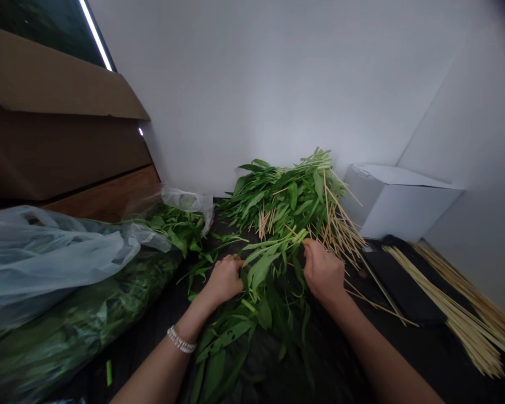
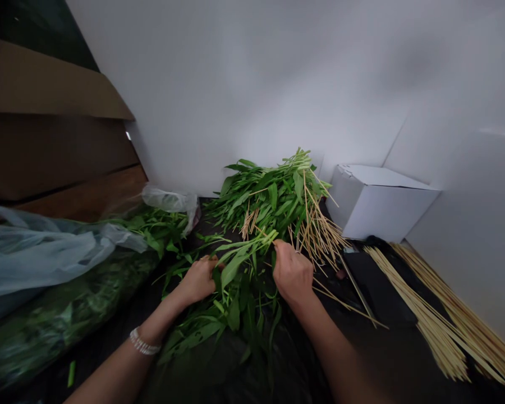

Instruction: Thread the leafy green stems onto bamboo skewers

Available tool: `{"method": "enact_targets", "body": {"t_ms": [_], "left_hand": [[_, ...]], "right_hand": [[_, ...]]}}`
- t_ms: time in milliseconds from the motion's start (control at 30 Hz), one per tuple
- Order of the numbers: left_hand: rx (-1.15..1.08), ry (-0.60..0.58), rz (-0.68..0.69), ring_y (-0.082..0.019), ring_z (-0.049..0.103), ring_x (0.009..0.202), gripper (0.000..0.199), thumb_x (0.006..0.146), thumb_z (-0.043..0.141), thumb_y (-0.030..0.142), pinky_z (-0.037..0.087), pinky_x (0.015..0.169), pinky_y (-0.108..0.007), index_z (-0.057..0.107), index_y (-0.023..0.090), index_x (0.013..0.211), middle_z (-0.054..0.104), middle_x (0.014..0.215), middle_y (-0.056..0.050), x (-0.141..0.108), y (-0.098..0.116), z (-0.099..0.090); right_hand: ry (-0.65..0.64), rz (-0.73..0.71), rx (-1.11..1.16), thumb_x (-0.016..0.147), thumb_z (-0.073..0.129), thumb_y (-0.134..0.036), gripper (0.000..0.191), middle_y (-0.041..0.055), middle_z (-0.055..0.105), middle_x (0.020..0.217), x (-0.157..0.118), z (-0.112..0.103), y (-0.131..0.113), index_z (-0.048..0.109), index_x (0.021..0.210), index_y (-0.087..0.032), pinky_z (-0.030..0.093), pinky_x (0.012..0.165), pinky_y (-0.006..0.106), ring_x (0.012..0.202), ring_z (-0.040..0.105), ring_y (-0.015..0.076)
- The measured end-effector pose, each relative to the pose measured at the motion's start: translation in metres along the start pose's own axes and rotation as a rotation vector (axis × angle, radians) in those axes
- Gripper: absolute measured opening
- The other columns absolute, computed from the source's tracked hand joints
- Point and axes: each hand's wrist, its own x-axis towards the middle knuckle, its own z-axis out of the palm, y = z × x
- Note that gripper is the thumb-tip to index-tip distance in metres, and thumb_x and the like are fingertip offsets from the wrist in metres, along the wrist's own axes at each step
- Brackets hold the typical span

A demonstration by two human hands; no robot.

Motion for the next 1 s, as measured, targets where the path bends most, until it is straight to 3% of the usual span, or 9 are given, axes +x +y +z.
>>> {"method": "enact_targets", "body": {"t_ms": [133,267,367,467,600,700,800,1000], "left_hand": [[-0.095,-0.012,-0.009,-0.024,0.059,0.093,0.014,0.075,0.057,0.023,0.042,0.082,-0.033,0.07,0.022,0.081,0.066,0.094,-0.006,0.0,-0.002,0.004],[-0.284,0.078,0.08,-0.021,0.06,0.08,0.008,0.07,0.062,0.02,0.044,0.077,-0.032,0.069,0.019,0.074,0.065,0.08,-0.006,0.004,-0.004,0.004],[-0.621,0.291,0.106,-0.02,0.06,0.075,0.007,0.07,0.064,0.022,0.046,0.075,-0.031,0.069,0.017,0.073,0.066,0.076,-0.005,0.008,-0.007,-0.003],[-0.947,0.534,0.029,-0.022,0.063,0.086,0.018,0.069,0.072,0.026,0.047,0.081,-0.032,0.072,0.016,0.084,0.07,0.091,-0.008,0.01,-0.011,-0.014],[-1.411,0.632,-0.097,-0.02,0.065,0.091,0.027,0.069,0.077,0.034,0.048,0.082,-0.03,0.072,0.018,0.091,0.073,0.099,-0.007,0.012,-0.015,-0.023],[-1.672,0.604,-0.195,-0.013,0.065,0.075,0.034,0.059,0.085,0.036,0.05,0.074,-0.025,0.072,0.018,0.086,0.074,0.084,-0.003,0.014,-0.014,-0.026],[-1.743,0.492,-0.306,-0.007,0.058,0.057,0.041,0.053,0.089,0.034,0.047,0.06,-0.019,0.073,0.017,0.087,0.073,0.077,-0.001,0.014,-0.01,-0.026],[-1.647,0.276,-0.307,-0.011,0.064,0.067,0.042,0.056,0.088,0.031,0.05,0.063,-0.02,0.075,0.015,0.091,0.076,0.089,-0.007,0.011,-0.001,-0.017]], "right_hand": [[0.004,-0.017,0.0,0.097,0.039,-0.019,0.023,0.0013,0.067,0.068,0.0,0.0,-0.001,0.062,0.099,-0.015,0.034,0.057,0.026,0.054,0.056,0.0121],[-0.001,-0.034,0.01,0.098,0.04,-0.018,0.023,0.0009,0.066,0.067,0.0,-0.001,-0.003,0.062,0.099,-0.014,0.034,0.057,0.026,0.054,0.056,0.0123],[-0.027,-0.056,0.039,0.098,0.039,-0.017,0.023,0.0011,0.065,0.067,-0.001,-0.001,-0.007,0.062,0.1,-0.014,0.034,0.057,0.025,0.056,0.057,0.0121],[-0.057,-0.078,0.055,0.098,0.039,-0.018,0.024,0.0022,0.066,0.07,-0.003,0.0,-0.01,0.063,0.099,-0.014,0.034,0.057,0.025,0.057,0.057,0.012],[-0.08,-0.085,0.067,0.097,0.039,-0.017,0.024,0.0023,0.065,0.07,-0.005,0.003,-0.012,0.063,0.099,-0.014,0.033,0.056,0.026,0.056,0.056,0.0124],[-0.072,-0.092,0.086,0.097,0.039,-0.016,0.025,0.0025,0.064,0.07,-0.006,0.002,-0.013,0.063,0.099,-0.013,0.033,0.057,0.027,0.056,0.055,0.0126],[-0.066,-0.133,0.123,0.097,0.038,-0.017,0.025,0.0017,0.062,0.066,-0.005,0.0,-0.015,0.063,0.098,-0.014,0.032,0.056,0.027,0.054,0.052,0.0125],[-0.164,-0.262,0.165,0.095,0.04,-0.013,0.024,0.0026,0.06,0.068,-0.009,0.001,-0.027,0.064,0.099,-0.013,0.033,0.058,0.027,0.061,0.053,0.0135]]}}
